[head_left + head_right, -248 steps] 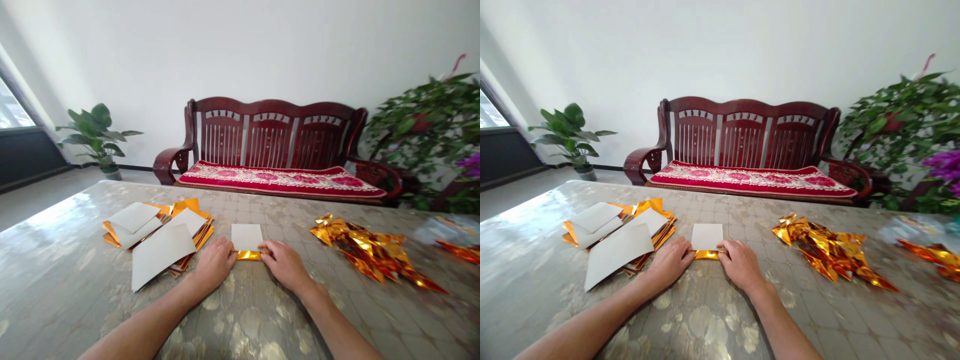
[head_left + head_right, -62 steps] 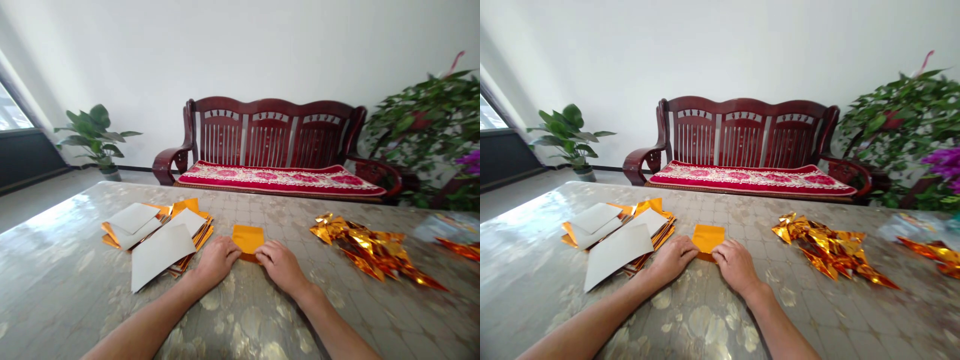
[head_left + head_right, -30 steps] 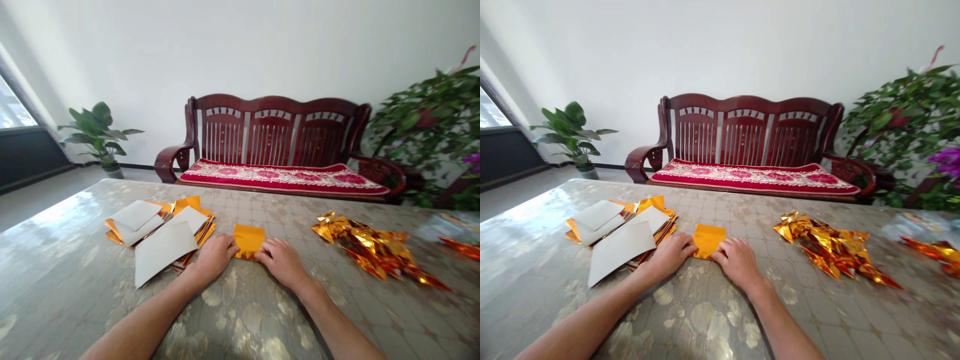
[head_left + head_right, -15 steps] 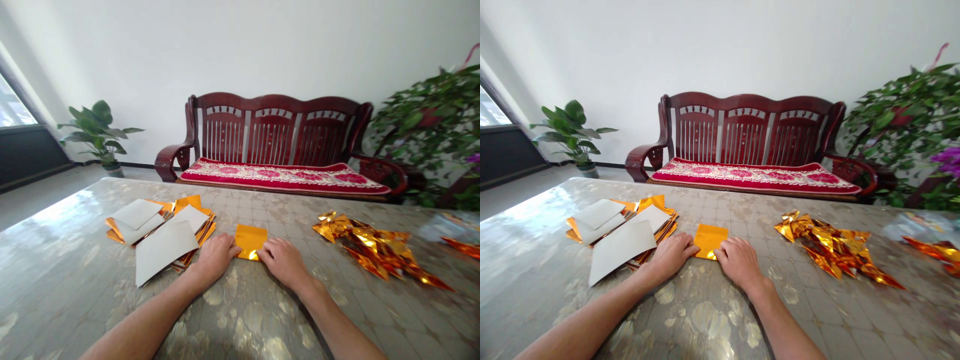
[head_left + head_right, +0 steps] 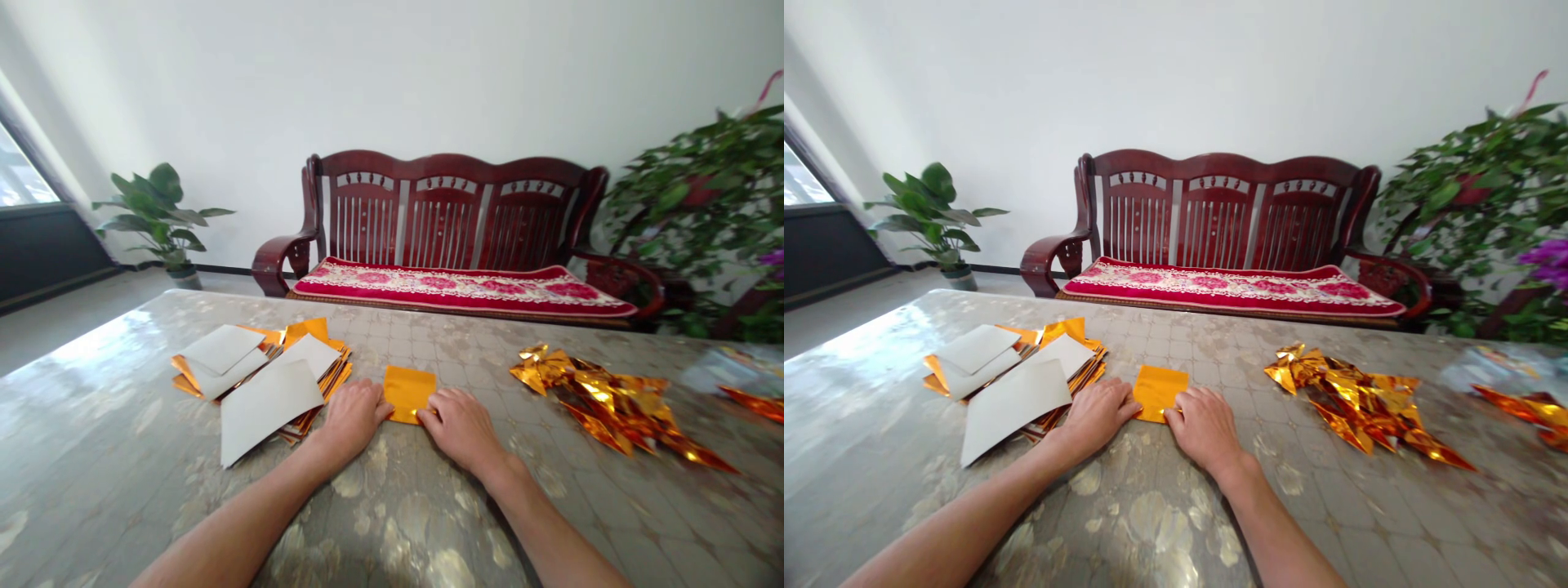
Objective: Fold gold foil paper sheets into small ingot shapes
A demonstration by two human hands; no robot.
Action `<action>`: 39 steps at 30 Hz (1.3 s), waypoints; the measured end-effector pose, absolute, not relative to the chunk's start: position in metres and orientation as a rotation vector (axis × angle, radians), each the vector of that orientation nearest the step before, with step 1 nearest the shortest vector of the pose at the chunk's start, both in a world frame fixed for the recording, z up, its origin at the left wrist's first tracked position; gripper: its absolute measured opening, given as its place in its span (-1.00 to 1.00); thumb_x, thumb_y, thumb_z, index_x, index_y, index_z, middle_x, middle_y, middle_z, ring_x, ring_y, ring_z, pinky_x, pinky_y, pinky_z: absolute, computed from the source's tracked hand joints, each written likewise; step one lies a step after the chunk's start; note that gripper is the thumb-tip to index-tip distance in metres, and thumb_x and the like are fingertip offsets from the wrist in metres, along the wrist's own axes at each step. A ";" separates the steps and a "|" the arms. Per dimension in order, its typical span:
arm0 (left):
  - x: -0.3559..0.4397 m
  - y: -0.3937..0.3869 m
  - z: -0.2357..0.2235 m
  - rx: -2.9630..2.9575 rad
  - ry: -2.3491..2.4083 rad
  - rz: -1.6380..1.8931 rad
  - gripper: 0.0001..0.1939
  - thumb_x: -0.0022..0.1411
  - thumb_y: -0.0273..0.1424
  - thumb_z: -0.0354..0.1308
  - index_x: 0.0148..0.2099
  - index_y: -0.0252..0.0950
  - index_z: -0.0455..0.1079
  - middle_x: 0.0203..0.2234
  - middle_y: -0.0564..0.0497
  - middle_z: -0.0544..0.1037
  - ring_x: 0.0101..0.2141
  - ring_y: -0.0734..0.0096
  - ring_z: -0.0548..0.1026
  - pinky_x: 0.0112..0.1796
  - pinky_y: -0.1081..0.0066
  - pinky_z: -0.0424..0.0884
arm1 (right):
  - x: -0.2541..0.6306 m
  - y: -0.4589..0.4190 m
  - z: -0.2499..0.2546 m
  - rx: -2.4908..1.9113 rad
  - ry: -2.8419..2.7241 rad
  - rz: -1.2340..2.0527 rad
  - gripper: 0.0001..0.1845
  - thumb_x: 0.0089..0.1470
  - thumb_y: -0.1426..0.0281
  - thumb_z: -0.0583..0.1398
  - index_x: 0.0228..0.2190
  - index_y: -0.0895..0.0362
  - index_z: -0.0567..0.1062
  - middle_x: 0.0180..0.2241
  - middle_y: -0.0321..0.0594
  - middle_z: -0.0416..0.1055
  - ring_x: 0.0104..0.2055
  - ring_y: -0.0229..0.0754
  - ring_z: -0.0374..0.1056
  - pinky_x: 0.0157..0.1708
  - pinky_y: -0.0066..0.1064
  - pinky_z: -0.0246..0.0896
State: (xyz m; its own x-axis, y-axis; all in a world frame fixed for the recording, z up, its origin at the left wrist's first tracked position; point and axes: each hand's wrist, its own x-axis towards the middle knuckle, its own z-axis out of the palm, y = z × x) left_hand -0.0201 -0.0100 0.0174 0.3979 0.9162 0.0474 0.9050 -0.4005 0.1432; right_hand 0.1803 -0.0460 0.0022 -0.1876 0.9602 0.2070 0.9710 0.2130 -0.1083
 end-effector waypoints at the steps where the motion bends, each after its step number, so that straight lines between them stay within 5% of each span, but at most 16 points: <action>1: -0.020 -0.010 0.018 2.553 1.667 0.175 -0.70 0.32 -0.18 0.04 -0.26 -0.26 0.48 -0.32 -0.07 0.57 -0.27 0.21 0.52 -0.30 0.35 0.28 | 0.180 -0.046 0.002 -1.843 -2.254 -0.070 -0.74 0.19 0.28 0.15 -0.51 0.08 0.45 -0.38 -0.21 0.49 -0.28 -0.15 0.36 -0.32 -0.34 0.01; 13: -0.022 -0.014 0.011 2.607 1.645 0.311 -0.80 0.30 -0.24 0.11 -0.13 -0.24 0.43 -0.21 -0.05 0.48 -0.15 0.21 0.43 -0.14 0.30 0.30 | 0.181 -0.046 -0.003 -1.861 -2.206 -0.129 -0.76 0.15 0.27 0.18 -0.52 0.07 0.41 -0.40 -0.24 0.45 -0.31 -0.14 0.32 -0.36 -0.33 -0.02; 18: -0.020 -0.019 0.004 2.758 1.320 0.447 -0.82 0.37 -0.39 0.03 -0.07 -0.17 0.43 -0.11 -0.01 0.45 -0.09 0.28 0.37 -0.07 0.33 0.30 | 0.181 -0.048 -0.002 -1.803 -2.141 -0.123 -0.83 0.12 0.24 0.25 -0.36 0.07 0.43 -0.31 -0.24 0.43 -0.22 -0.11 0.29 -0.26 -0.32 0.04; 22: -0.017 -0.026 0.000 2.852 1.112 0.296 -0.85 0.38 -0.43 0.02 -0.11 -0.22 0.42 -0.25 -0.02 0.47 -0.18 0.30 0.39 -0.13 0.35 0.34 | 0.176 -0.051 0.001 -1.548 -2.315 -0.177 -0.90 0.23 0.36 0.16 -0.25 0.06 0.49 -0.24 -0.19 0.42 -0.14 -0.10 0.25 -0.18 -0.31 0.06; 29: -0.008 -0.051 0.000 3.019 1.266 0.006 -0.79 0.28 -0.58 0.03 -0.06 -0.35 0.38 -0.20 -0.14 0.45 -0.18 0.20 0.41 -0.19 0.28 0.40 | 0.182 -0.055 0.000 -1.256 -2.488 -0.014 -0.73 0.28 0.44 0.07 -0.21 0.00 0.58 -0.26 -0.23 0.50 -0.18 -0.16 0.30 -0.15 -0.31 0.07; 39: -0.013 -0.062 -0.001 3.092 1.438 -0.121 -0.72 0.25 -0.64 -0.01 -0.03 -0.45 0.41 -0.21 -0.24 0.49 -0.16 0.12 0.44 -0.19 0.25 0.38 | 0.207 -0.054 -0.005 -1.209 -2.375 0.058 -0.65 0.02 0.64 0.05 -0.44 0.07 0.57 -0.30 -0.26 0.60 -0.22 -0.19 0.41 -0.13 -0.30 0.08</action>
State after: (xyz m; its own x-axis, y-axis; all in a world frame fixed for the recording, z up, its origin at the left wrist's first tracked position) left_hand -0.0126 -0.0622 -0.0013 0.6486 0.7595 0.0494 0.7406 -0.6148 -0.2713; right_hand 0.2072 -0.0540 -0.0047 -0.5000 0.7734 0.3896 0.7535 0.6103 -0.2446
